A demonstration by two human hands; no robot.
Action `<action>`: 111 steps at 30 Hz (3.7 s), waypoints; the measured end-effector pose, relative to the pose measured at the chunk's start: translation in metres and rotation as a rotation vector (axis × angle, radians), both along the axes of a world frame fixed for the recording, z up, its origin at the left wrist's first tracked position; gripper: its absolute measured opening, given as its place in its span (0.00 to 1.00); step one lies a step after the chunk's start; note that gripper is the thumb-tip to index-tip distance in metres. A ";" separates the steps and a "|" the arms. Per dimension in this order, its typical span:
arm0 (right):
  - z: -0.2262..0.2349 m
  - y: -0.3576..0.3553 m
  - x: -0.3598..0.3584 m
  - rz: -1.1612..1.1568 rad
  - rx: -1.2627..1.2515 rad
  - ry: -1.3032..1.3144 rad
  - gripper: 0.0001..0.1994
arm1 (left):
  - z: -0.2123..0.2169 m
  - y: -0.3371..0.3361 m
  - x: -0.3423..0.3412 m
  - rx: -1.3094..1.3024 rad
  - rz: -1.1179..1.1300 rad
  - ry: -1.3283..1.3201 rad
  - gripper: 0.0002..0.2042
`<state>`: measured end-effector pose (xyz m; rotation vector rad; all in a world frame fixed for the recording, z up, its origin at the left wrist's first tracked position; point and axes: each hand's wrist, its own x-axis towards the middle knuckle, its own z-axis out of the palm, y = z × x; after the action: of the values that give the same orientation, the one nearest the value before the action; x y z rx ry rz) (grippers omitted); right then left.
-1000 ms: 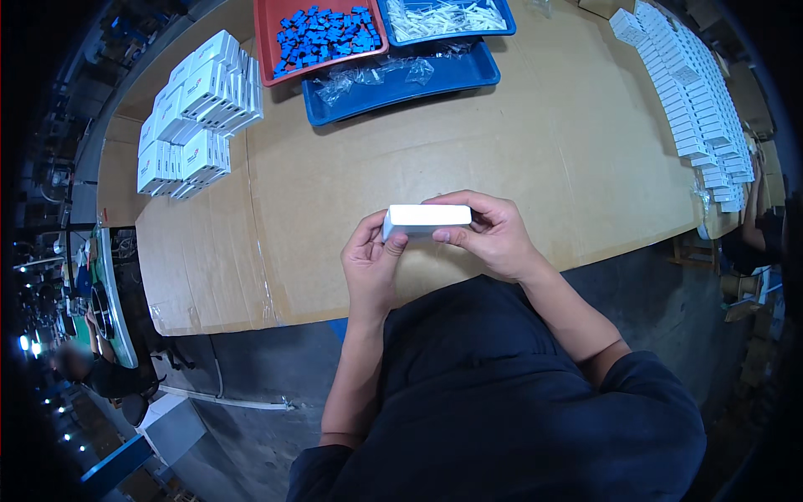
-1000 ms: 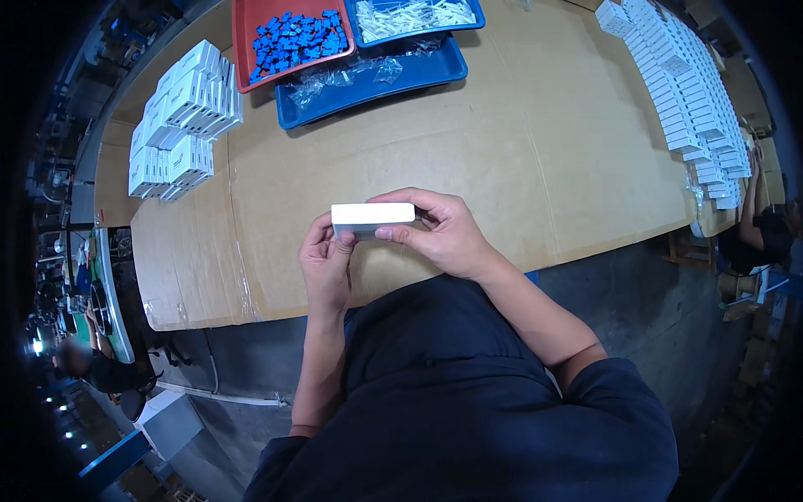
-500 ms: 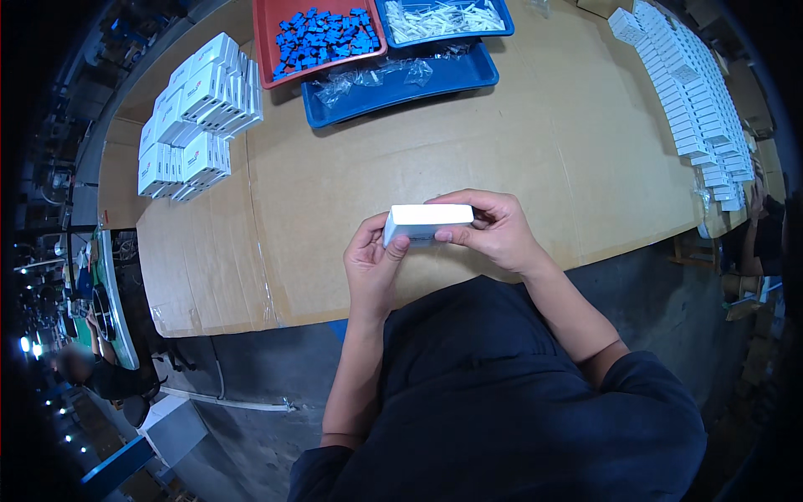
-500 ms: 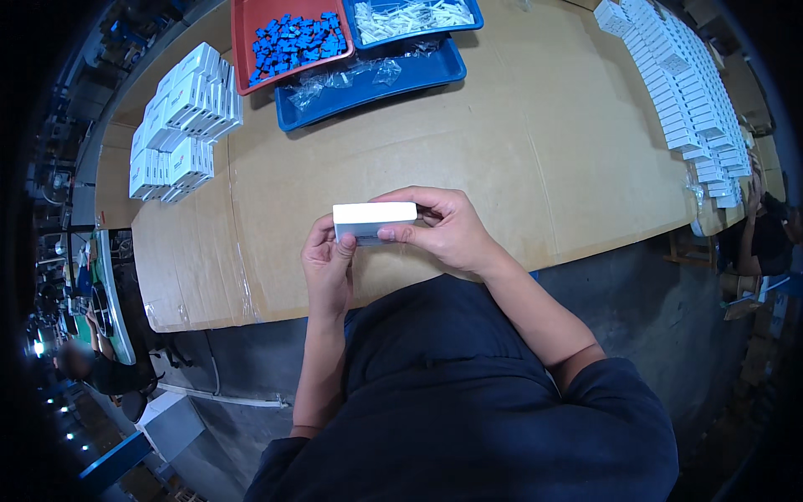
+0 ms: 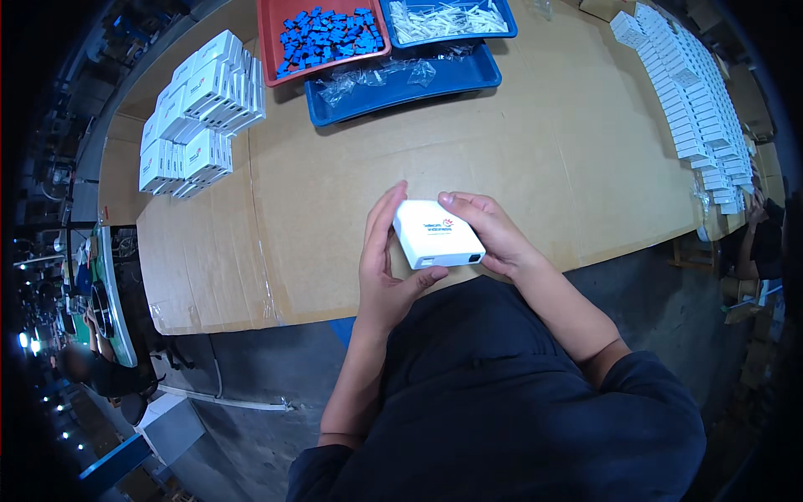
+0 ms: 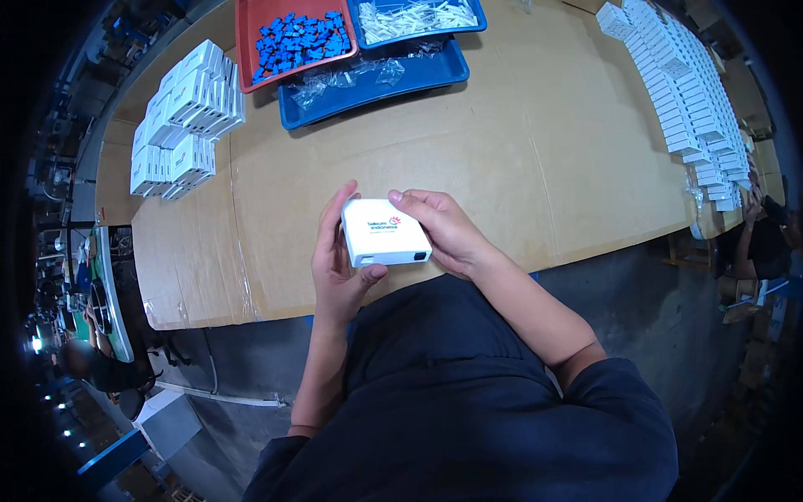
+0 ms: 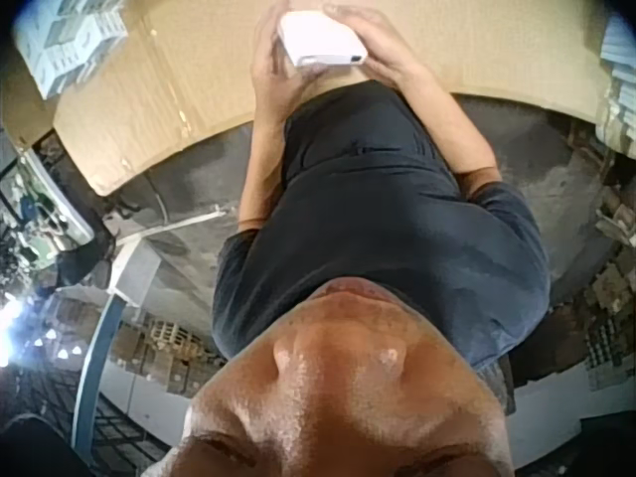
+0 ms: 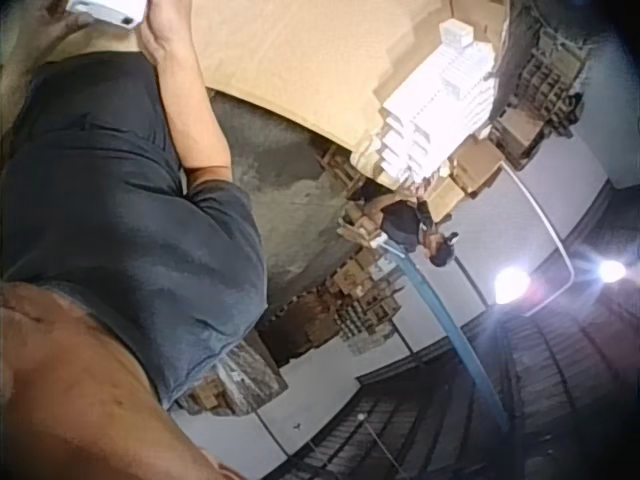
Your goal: The recorder is packaging small electronic components into boxes and sealing them with stickers.
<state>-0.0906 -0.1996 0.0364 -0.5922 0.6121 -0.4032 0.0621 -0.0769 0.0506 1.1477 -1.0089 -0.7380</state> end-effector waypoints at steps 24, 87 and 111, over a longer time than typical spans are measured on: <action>0.031 0.022 0.005 -0.042 -0.954 0.356 0.52 | 0.009 -0.001 -0.019 0.165 0.172 -0.341 0.26; -0.014 -0.525 -0.399 -1.305 -1.249 1.532 0.32 | -0.088 -0.014 -0.039 0.286 0.193 -0.574 0.04; -0.028 -0.286 -0.295 -0.737 -1.360 0.851 0.13 | -0.072 -0.018 -0.038 0.190 0.339 -0.651 0.07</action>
<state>-0.3856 -0.4856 0.0085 -1.9005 1.3680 -1.3251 0.0238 -0.0954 -0.0216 1.7335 -1.2444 -0.1803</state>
